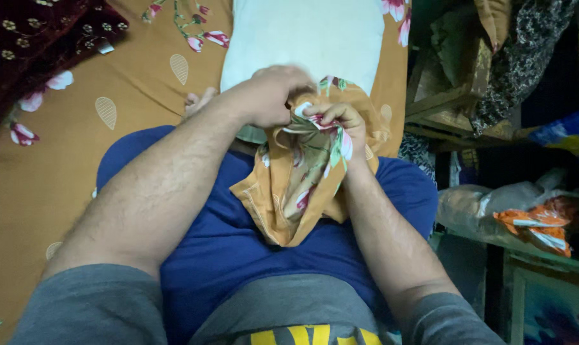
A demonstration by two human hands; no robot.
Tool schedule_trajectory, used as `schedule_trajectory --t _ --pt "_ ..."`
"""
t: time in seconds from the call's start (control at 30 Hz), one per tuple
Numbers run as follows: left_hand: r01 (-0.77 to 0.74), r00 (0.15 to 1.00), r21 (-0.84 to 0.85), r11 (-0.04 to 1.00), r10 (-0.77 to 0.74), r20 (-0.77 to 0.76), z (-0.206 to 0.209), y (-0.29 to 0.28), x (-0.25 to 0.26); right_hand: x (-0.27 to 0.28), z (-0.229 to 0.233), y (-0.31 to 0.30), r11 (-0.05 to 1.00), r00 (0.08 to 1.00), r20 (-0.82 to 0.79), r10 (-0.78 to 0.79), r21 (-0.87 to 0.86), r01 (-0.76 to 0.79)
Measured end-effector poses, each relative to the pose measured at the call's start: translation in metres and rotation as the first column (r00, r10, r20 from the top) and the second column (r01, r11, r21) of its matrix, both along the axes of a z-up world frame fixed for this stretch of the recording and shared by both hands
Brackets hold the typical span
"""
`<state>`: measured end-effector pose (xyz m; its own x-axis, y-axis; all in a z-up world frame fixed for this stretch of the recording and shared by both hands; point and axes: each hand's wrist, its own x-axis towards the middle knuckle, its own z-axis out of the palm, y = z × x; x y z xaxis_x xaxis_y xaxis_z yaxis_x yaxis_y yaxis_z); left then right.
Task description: The person puts a floral patterned pillowcase onto a white pillow by hand, smoothing the fabric over the pillow surface and tucking the end in.
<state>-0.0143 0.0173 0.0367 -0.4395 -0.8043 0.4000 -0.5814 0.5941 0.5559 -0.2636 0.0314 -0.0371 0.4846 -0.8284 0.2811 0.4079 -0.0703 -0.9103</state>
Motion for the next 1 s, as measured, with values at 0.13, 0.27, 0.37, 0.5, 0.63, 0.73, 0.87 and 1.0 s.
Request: schedule_trajectory --t 0.13,0.27,0.37,0.5,0.63,0.73,0.87,1.0 --pt "-0.085 0.996 0.365 0.927 0.075 0.04 -0.011 -0.004 -0.01 -0.007 0.009 -0.001 0.933 0.917 -0.199 -0.347 -0.177 0.314" --pt "-0.276 0.925 0.172 0.946 0.31 -0.221 -0.006 -0.011 0.005 0.001 0.05 0.017 0.844 0.846 -0.08 -0.528 -0.16 0.512" --pt "-0.392 0.827 0.297 0.871 0.475 -0.301 0.008 -0.006 0.01 0.02 0.077 0.048 0.72 0.776 -0.242 -0.582 -0.597 0.354" --pt "-0.309 0.816 0.176 0.935 0.356 -0.456 0.024 0.006 0.003 0.068 0.083 0.097 0.677 0.667 -0.354 -0.656 -0.667 0.311" --pt "-0.304 0.73 -0.007 0.953 0.228 -0.645 0.032 0.018 0.002 0.059 0.08 0.09 0.814 0.386 -0.736 -0.556 -0.389 0.431" --pt "-0.46 0.697 -0.098 0.882 0.291 -0.655 0.038 0.015 0.029 0.03 0.083 0.07 0.723 0.437 -0.579 -0.688 -0.594 0.352" --pt "-0.545 0.705 -0.307 0.78 0.227 -0.672 0.051 0.013 0.074 -0.017 0.113 0.047 0.547 0.188 -0.515 -0.836 -0.807 0.221" --pt "-0.596 0.657 -0.345 0.726 0.193 -0.729 0.077 0.028 0.091 -0.061 0.155 0.019 0.382 -0.014 -0.388 -0.922 -0.912 0.15"
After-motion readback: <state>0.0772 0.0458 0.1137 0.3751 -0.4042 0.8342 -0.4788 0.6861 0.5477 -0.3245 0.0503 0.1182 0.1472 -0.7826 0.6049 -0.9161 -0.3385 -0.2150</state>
